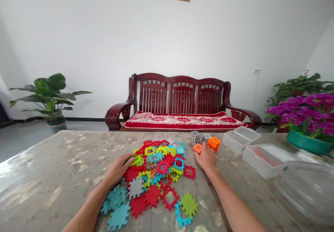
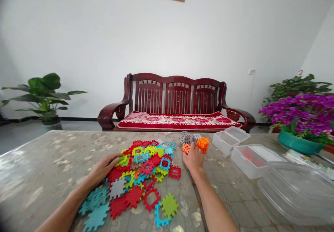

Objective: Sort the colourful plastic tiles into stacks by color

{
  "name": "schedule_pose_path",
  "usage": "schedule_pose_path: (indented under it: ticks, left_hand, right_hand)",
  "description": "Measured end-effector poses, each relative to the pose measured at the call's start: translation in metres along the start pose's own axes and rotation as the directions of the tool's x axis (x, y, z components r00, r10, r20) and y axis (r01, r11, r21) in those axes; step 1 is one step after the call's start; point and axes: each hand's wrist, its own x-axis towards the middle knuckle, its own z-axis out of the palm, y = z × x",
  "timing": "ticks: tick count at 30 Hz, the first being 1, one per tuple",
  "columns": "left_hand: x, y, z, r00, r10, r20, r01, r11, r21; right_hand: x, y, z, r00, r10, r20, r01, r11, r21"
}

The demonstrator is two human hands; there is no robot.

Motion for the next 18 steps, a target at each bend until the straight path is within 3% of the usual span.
schedule_pose_path:
  ticks: [8, 13, 18]
  left_hand:
    - [0.000, -0.003, 0.002, 1.000, 0.008, -0.011, -0.008, 1.000, -0.013]
    - [0.001, -0.004, 0.002, 1.000, 0.008, -0.003, -0.008, 1.000, -0.016]
    - [0.000, -0.005, 0.002, 1.000, -0.004, -0.009, 0.003, 1.000, -0.012]
  right_hand:
    - [-0.003, 0.003, 0.007, 0.998, 0.015, -0.067, -0.017, 0.999, -0.036]
    - [-0.010, 0.014, 0.002, 0.994, 0.024, -0.104, -0.013, 0.995, 0.103]
    - [-0.004, 0.044, -0.005, 0.940, 0.265, -0.217, -0.179, 0.921, 0.347]
